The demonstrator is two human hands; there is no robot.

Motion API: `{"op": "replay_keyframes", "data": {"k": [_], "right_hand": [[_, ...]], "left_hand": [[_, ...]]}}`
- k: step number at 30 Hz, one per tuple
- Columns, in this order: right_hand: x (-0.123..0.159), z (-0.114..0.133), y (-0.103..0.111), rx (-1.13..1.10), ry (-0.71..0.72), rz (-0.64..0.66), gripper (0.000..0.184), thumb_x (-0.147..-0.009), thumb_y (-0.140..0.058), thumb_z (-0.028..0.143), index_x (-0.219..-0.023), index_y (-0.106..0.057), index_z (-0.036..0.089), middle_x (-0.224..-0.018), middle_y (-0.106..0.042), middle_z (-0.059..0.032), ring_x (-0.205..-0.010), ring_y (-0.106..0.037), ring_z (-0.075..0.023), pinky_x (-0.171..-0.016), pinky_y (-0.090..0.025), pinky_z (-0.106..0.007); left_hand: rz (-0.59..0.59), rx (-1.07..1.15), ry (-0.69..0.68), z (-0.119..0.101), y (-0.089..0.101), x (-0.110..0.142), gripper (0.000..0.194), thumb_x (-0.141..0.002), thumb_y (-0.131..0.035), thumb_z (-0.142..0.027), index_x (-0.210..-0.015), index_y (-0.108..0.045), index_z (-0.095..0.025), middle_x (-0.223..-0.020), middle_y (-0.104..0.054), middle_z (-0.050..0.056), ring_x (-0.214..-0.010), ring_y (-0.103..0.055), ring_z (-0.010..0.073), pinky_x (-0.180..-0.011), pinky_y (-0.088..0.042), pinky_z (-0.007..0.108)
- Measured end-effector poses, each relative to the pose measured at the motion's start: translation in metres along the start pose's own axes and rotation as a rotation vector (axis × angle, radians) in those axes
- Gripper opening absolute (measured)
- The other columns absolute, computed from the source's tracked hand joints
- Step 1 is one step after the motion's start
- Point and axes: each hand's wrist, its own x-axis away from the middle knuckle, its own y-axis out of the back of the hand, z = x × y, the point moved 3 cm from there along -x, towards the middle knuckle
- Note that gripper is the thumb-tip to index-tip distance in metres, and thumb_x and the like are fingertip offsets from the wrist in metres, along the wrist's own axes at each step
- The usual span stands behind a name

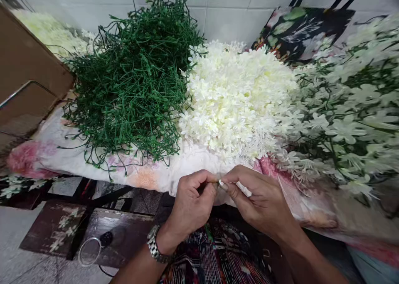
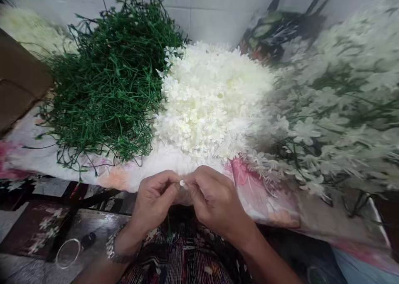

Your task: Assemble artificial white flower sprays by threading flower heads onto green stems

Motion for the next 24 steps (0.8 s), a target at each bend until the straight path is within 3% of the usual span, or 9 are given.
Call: {"op": "replay_keyframes", "data": {"k": [7, 11, 16, 24], "right_hand": [[0.001, 0.002, 0.006, -0.021, 0.018, 0.009, 0.006, -0.085, -0.053, 0.012, -0.086, -0.059, 0.014, -0.074, -0.061, -0.0024, -0.067, -0.059, -0.0091, -0.061, -0.046, -0.018], [0.001, 0.003, 0.009, 0.006, 0.02, 0.047, 0.012, -0.084, -0.057, 0.017, -0.095, -0.059, 0.014, -0.082, -0.064, -0.0037, -0.075, -0.061, -0.0108, -0.068, -0.049, -0.02], [-0.001, 0.005, 0.015, 0.052, 0.04, 0.026, 0.021, -0.084, -0.058, 0.023, -0.102, -0.058, 0.012, -0.08, -0.062, -0.0042, -0.071, -0.059, -0.0111, -0.065, -0.049, -0.021], [0.001, 0.009, 0.011, 0.144, 0.161, -0.022, 0.012, -0.084, -0.05, 0.006, -0.081, -0.059, 0.013, -0.071, -0.059, -0.0041, -0.067, -0.056, -0.0106, -0.062, -0.047, -0.021]], "left_hand": [[0.04, 0.141, 0.059, 0.004, 0.005, 0.0, 0.012, -0.073, -0.056, -0.024, -0.066, -0.057, -0.015, -0.054, -0.048, -0.002, -0.05, -0.041, 0.0094, -0.046, -0.036, 0.02], [0.046, 0.146, 0.053, 0.005, 0.006, -0.001, 0.01, -0.073, -0.056, -0.021, -0.065, -0.056, -0.015, -0.055, -0.048, -0.003, -0.05, -0.04, 0.0081, -0.046, -0.034, 0.018], [0.047, 0.147, 0.042, 0.006, 0.007, 0.0, 0.01, -0.072, -0.056, -0.019, -0.063, -0.055, -0.015, -0.054, -0.047, -0.003, -0.051, -0.039, 0.0077, -0.046, -0.033, 0.018], [0.053, 0.087, 0.046, 0.002, 0.005, 0.001, 0.013, -0.072, -0.055, -0.023, -0.064, -0.058, -0.014, -0.054, -0.048, -0.002, -0.051, -0.042, 0.0098, -0.048, -0.037, 0.021]]}}
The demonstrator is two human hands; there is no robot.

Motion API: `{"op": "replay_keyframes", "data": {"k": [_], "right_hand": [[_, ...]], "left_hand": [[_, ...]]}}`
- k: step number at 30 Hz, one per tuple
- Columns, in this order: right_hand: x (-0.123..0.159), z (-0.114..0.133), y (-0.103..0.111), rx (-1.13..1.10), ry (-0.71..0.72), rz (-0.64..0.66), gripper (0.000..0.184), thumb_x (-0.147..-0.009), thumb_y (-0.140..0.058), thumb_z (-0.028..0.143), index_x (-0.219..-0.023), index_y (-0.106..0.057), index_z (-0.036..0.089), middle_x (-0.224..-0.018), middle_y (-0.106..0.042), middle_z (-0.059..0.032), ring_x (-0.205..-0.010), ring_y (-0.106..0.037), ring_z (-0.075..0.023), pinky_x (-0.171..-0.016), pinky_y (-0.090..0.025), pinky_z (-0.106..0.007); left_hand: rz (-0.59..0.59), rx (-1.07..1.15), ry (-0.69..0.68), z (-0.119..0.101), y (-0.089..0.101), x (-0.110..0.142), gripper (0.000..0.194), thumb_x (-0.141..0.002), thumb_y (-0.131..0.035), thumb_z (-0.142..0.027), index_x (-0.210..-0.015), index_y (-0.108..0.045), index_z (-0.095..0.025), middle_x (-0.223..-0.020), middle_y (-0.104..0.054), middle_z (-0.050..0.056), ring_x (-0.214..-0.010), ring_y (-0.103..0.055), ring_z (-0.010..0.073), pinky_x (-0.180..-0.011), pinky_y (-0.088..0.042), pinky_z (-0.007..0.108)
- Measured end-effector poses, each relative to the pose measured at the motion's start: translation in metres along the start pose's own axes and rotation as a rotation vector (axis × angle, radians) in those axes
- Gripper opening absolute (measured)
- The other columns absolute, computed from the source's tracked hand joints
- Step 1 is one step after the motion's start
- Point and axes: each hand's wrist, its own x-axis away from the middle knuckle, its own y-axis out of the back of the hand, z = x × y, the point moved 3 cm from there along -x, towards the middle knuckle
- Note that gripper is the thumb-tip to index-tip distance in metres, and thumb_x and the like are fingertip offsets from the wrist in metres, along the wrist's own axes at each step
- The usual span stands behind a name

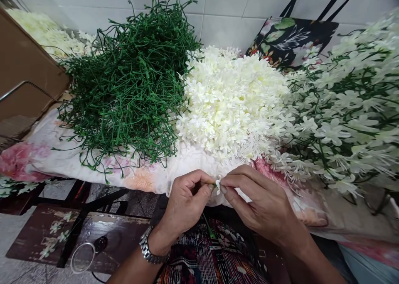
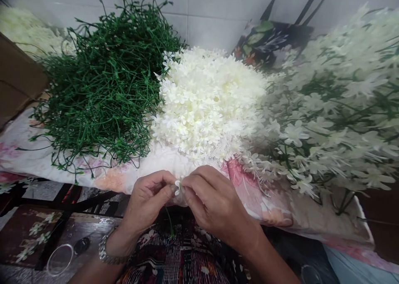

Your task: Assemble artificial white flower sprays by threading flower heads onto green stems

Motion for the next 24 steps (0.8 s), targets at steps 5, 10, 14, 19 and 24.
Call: {"op": "replay_keyframes", "data": {"k": [5, 10, 14, 19, 24], "right_hand": [[0.003, -0.005, -0.009, -0.044, -0.037, 0.05, 0.012, -0.085, -0.047, 0.005, -0.08, -0.054, 0.013, -0.07, -0.055, -0.0033, -0.066, -0.053, -0.0104, -0.059, -0.045, -0.021], [0.007, -0.01, -0.012, -0.088, -0.04, 0.044, 0.012, -0.086, -0.044, 0.005, -0.085, -0.049, 0.015, -0.072, -0.054, -0.0029, -0.066, -0.053, -0.0104, -0.058, -0.045, -0.02], [0.006, -0.012, -0.013, -0.086, -0.043, 0.061, 0.013, -0.085, -0.044, 0.004, -0.085, -0.049, 0.016, -0.072, -0.054, -0.0026, -0.066, -0.053, -0.0108, -0.058, -0.045, -0.021], [0.005, -0.011, -0.014, -0.086, -0.04, 0.066, 0.013, -0.085, -0.044, 0.005, -0.083, -0.049, 0.017, -0.068, -0.053, -0.002, -0.064, -0.053, -0.011, -0.056, -0.044, -0.021], [0.005, -0.011, -0.016, -0.068, -0.054, 0.072, 0.013, -0.086, -0.044, 0.007, -0.082, -0.05, 0.017, -0.068, -0.054, -0.0018, -0.064, -0.054, -0.0121, -0.055, -0.044, -0.022]], "left_hand": [[-0.001, -0.018, -0.045, 0.0, -0.003, -0.001, 0.011, -0.072, -0.053, -0.017, -0.064, -0.06, -0.014, -0.054, -0.048, -0.003, -0.051, -0.041, 0.0089, -0.048, -0.037, 0.02], [0.0, -0.053, -0.049, 0.0, -0.003, -0.001, 0.012, -0.072, -0.051, -0.016, -0.063, -0.059, -0.015, -0.054, -0.048, -0.003, -0.051, -0.041, 0.0092, -0.048, -0.037, 0.02], [0.018, -0.104, -0.04, -0.001, -0.004, -0.001, 0.014, -0.072, -0.05, -0.016, -0.06, -0.057, -0.015, -0.052, -0.046, -0.002, -0.05, -0.041, 0.0095, -0.048, -0.037, 0.021], [0.018, -0.155, -0.042, 0.0, -0.004, -0.001, 0.015, -0.072, -0.047, -0.017, -0.059, -0.054, -0.014, -0.052, -0.043, -0.003, -0.05, -0.038, 0.0091, -0.048, -0.034, 0.021], [0.008, -0.18, -0.074, -0.004, -0.005, -0.003, 0.016, -0.072, -0.045, -0.015, -0.056, -0.048, -0.015, -0.051, -0.037, -0.005, -0.049, -0.031, 0.0076, -0.045, -0.028, 0.019]]}}
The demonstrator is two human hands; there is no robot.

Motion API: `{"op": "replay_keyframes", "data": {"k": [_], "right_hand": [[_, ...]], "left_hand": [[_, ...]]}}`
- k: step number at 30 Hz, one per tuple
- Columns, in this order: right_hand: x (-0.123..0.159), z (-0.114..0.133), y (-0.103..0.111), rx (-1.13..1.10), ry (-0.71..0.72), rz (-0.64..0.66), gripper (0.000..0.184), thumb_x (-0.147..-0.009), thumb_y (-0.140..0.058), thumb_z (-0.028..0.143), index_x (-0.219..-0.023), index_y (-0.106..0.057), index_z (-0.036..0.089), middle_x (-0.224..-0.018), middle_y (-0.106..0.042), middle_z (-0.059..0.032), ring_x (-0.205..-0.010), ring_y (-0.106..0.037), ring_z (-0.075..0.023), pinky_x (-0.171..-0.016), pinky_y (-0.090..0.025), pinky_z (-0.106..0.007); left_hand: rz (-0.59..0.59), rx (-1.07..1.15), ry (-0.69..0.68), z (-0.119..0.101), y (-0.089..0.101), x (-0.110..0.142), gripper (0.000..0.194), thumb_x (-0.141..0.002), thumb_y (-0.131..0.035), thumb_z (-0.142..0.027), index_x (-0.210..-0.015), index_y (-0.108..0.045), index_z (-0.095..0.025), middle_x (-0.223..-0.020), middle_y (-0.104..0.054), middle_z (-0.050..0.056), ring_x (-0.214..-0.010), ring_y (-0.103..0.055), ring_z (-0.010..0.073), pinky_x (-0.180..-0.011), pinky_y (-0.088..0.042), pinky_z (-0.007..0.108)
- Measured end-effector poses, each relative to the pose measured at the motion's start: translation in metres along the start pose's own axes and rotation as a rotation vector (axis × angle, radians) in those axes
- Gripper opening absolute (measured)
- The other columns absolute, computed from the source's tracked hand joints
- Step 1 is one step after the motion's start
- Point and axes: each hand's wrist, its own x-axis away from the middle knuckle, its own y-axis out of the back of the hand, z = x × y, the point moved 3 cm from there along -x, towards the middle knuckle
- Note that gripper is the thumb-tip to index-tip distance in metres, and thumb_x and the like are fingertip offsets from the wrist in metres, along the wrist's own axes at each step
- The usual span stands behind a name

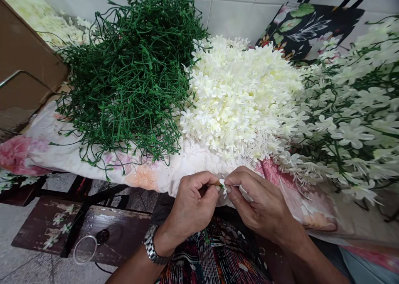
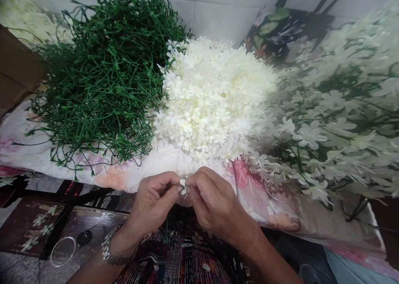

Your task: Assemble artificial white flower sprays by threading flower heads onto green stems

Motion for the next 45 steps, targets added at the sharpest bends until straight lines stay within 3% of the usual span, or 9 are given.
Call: {"op": "replay_keyframes", "data": {"k": [6, 11, 15, 18, 22, 33, 45], "right_hand": [[-0.001, 0.002, -0.001, -0.001, 0.008, -0.019, 0.014, -0.086, -0.044, 0.007, -0.08, -0.05, 0.018, -0.067, -0.053, -0.0015, -0.061, -0.053, -0.012, -0.054, -0.044, -0.023], [-0.002, 0.004, 0.004, -0.035, 0.015, -0.032, 0.013, -0.085, -0.046, 0.005, -0.083, -0.054, 0.015, -0.07, -0.056, -0.0029, -0.065, -0.055, -0.0112, -0.058, -0.046, -0.021], [-0.001, 0.008, 0.01, 0.019, 0.114, -0.052, 0.014, -0.084, -0.048, 0.004, -0.085, -0.057, 0.015, -0.073, -0.058, -0.004, -0.068, -0.055, -0.0119, -0.06, -0.048, -0.022], [0.0, 0.011, 0.012, 0.077, 0.179, -0.076, 0.016, -0.083, -0.049, 0.003, -0.087, -0.059, 0.015, -0.075, -0.059, -0.005, -0.071, -0.054, -0.0127, -0.061, -0.048, -0.023], [0.0, 0.012, 0.012, 0.032, 0.123, -0.06, 0.013, -0.085, -0.049, 0.007, -0.089, -0.059, 0.014, -0.077, -0.058, -0.0054, -0.071, -0.055, -0.0124, -0.062, -0.049, -0.024], [-0.008, 0.015, 0.017, -0.058, 0.033, -0.073, 0.013, -0.082, -0.05, 0.005, -0.081, -0.059, 0.015, -0.07, -0.059, -0.0032, -0.064, -0.057, -0.0109, -0.057, -0.048, -0.021], [-0.005, 0.005, 0.003, -0.078, -0.03, -0.04, 0.013, -0.085, -0.044, 0.008, -0.082, -0.053, 0.017, -0.07, -0.055, -0.0021, -0.063, -0.055, -0.0114, -0.055, -0.046, -0.022]], "left_hand": [[-0.016, 0.006, 0.011, 0.001, 0.0, 0.002, 0.017, -0.072, -0.046, -0.015, -0.055, -0.049, -0.016, -0.05, -0.037, -0.005, -0.049, -0.033, 0.008, -0.045, -0.028, 0.019], [0.016, 0.093, 0.037, 0.006, 0.002, 0.004, 0.01, -0.074, -0.051, -0.017, -0.065, -0.057, -0.015, -0.056, -0.046, -0.003, -0.053, -0.041, 0.0093, -0.05, -0.038, 0.02], [0.076, 0.2, 0.097, 0.006, 0.005, 0.005, 0.011, -0.074, -0.055, -0.021, -0.07, -0.062, -0.014, -0.06, -0.055, 0.001, -0.057, -0.05, 0.012, -0.055, -0.044, 0.023], [0.094, 0.249, 0.119, 0.003, 0.006, 0.004, 0.014, -0.073, -0.058, -0.023, -0.063, -0.061, -0.014, -0.057, -0.056, 0.001, -0.055, -0.05, 0.0112, -0.051, -0.042, 0.021], [0.075, 0.365, 0.115, 0.001, 0.006, 0.004, 0.015, -0.07, -0.064, -0.026, -0.062, -0.062, -0.014, -0.052, -0.053, -0.002, -0.049, -0.045, 0.0082, -0.048, -0.038, 0.018], [0.012, 0.214, 0.019, 0.004, 0.005, 0.008, 0.016, -0.076, -0.059, -0.027, -0.068, -0.059, -0.014, -0.054, -0.048, -0.002, -0.051, -0.041, 0.0091, -0.049, -0.036, 0.019], [-0.076, 0.05, -0.074, 0.004, 0.003, 0.008, 0.015, -0.079, -0.051, -0.02, -0.067, -0.058, -0.016, -0.057, -0.047, -0.002, -0.053, -0.042, 0.0102, -0.051, -0.038, 0.02]]}}
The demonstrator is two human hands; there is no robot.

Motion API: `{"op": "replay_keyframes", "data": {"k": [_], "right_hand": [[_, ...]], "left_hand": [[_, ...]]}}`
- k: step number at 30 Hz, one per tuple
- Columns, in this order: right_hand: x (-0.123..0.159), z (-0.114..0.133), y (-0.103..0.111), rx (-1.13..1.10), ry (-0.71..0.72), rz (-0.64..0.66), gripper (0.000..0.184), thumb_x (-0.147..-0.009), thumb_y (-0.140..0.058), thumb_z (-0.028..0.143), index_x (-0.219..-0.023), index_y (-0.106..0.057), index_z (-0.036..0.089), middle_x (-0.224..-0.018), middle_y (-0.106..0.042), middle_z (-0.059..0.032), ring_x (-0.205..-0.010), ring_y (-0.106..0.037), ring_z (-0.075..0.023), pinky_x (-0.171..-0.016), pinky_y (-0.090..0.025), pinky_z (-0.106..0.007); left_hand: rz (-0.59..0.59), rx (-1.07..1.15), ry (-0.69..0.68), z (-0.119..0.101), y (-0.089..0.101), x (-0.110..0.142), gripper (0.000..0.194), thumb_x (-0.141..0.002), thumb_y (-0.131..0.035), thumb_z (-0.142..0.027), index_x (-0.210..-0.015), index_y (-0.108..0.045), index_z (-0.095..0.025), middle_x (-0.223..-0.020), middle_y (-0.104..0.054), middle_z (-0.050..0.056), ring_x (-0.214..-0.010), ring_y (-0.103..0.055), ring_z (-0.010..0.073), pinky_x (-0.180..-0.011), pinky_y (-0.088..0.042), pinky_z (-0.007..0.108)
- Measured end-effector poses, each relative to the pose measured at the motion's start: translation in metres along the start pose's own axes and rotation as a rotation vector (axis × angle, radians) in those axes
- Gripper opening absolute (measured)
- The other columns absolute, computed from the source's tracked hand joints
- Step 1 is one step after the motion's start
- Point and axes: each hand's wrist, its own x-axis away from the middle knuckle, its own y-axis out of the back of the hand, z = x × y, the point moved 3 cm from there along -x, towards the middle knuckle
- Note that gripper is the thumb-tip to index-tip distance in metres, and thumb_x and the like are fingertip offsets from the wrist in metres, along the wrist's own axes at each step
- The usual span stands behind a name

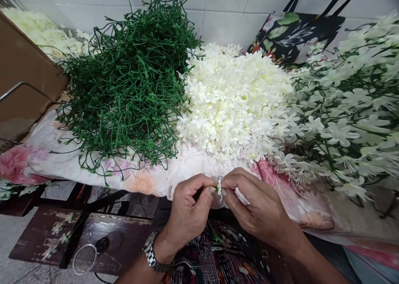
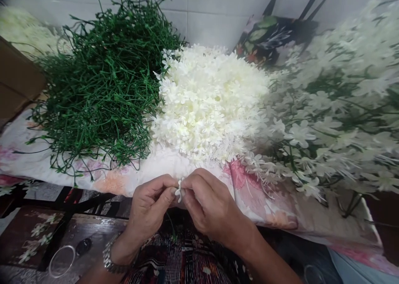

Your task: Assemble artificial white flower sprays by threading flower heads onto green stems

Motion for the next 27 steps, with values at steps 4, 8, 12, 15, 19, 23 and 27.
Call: {"op": "replay_keyframes", "data": {"k": [4, 8, 12, 15, 19, 23, 27], "right_hand": [[0.001, 0.001, -0.002, 0.024, 0.023, -0.015, 0.013, -0.086, -0.043, 0.008, -0.082, -0.052, 0.018, -0.069, -0.054, -0.0021, -0.062, -0.054, -0.0118, -0.055, -0.047, -0.023], [0.002, 0.001, -0.006, 0.047, 0.029, -0.027, 0.014, -0.086, -0.043, 0.006, -0.083, -0.051, 0.017, -0.069, -0.052, -0.0019, -0.061, -0.052, -0.0111, -0.054, -0.046, -0.023], [0.003, 0.001, -0.009, 0.073, 0.033, -0.069, 0.013, -0.086, -0.044, 0.006, -0.083, -0.051, 0.016, -0.069, -0.053, -0.0028, -0.063, -0.053, -0.0119, -0.057, -0.047, -0.024], [0.002, 0.002, -0.006, 0.016, 0.0, -0.065, 0.011, -0.086, -0.046, 0.008, -0.085, -0.054, 0.016, -0.071, -0.055, -0.0026, -0.065, -0.056, -0.0117, -0.057, -0.048, -0.023], [-0.001, 0.007, 0.005, -0.033, -0.018, -0.047, 0.009, -0.084, -0.052, 0.011, -0.09, -0.056, 0.017, -0.075, -0.058, -0.0022, -0.068, -0.057, -0.011, -0.059, -0.049, -0.021], [-0.003, 0.012, 0.01, -0.005, 0.003, -0.053, 0.007, -0.084, -0.052, 0.011, -0.087, -0.057, 0.016, -0.075, -0.058, -0.0026, -0.069, -0.057, -0.0109, -0.061, -0.048, -0.021], [-0.004, 0.012, 0.005, -0.007, 0.023, -0.035, 0.01, -0.085, -0.049, 0.008, -0.083, -0.056, 0.015, -0.072, -0.056, -0.0026, -0.066, -0.055, -0.0099, -0.059, -0.046, -0.02]], "left_hand": [[-0.012, -0.059, -0.028, -0.001, -0.001, -0.001, 0.017, -0.08, -0.049, -0.019, -0.064, -0.056, -0.016, -0.057, -0.047, -0.002, -0.052, -0.041, 0.0098, -0.05, -0.036, 0.019], [-0.015, -0.082, -0.04, -0.002, -0.002, -0.002, 0.019, -0.08, -0.048, -0.017, -0.061, -0.052, -0.017, -0.055, -0.043, -0.004, -0.051, -0.038, 0.009, -0.049, -0.033, 0.019], [-0.032, -0.048, -0.036, -0.004, -0.001, -0.003, 0.018, -0.079, -0.049, -0.018, -0.061, -0.051, -0.016, -0.054, -0.041, -0.004, -0.05, -0.035, 0.0082, -0.047, -0.032, 0.018], [-0.016, 0.057, 0.012, 0.002, 0.002, -0.002, 0.017, -0.079, -0.054, -0.024, -0.065, -0.056, -0.016, -0.054, -0.044, -0.004, -0.05, -0.037, 0.0085, -0.047, -0.032, 0.018], [-0.027, 0.2, 0.032, 0.014, 0.006, 0.001, 0.02, -0.08, -0.059, -0.034, -0.074, -0.062, -0.015, -0.057, -0.051, -0.003, -0.05, -0.042, 0.0089, -0.05, -0.035, 0.019], [-0.039, 0.196, -0.026, 0.017, 0.007, 0.003, 0.019, -0.082, -0.059, -0.033, -0.075, -0.063, -0.015, -0.06, -0.052, -0.002, -0.053, -0.042, 0.0088, -0.051, -0.035, 0.018], [-0.039, 0.106, -0.105, 0.009, 0.005, 0.002, 0.019, -0.084, -0.056, -0.03, -0.074, -0.062, -0.015, -0.058, -0.048, -0.003, -0.052, -0.039, 0.0084, -0.05, -0.034, 0.018]]}}
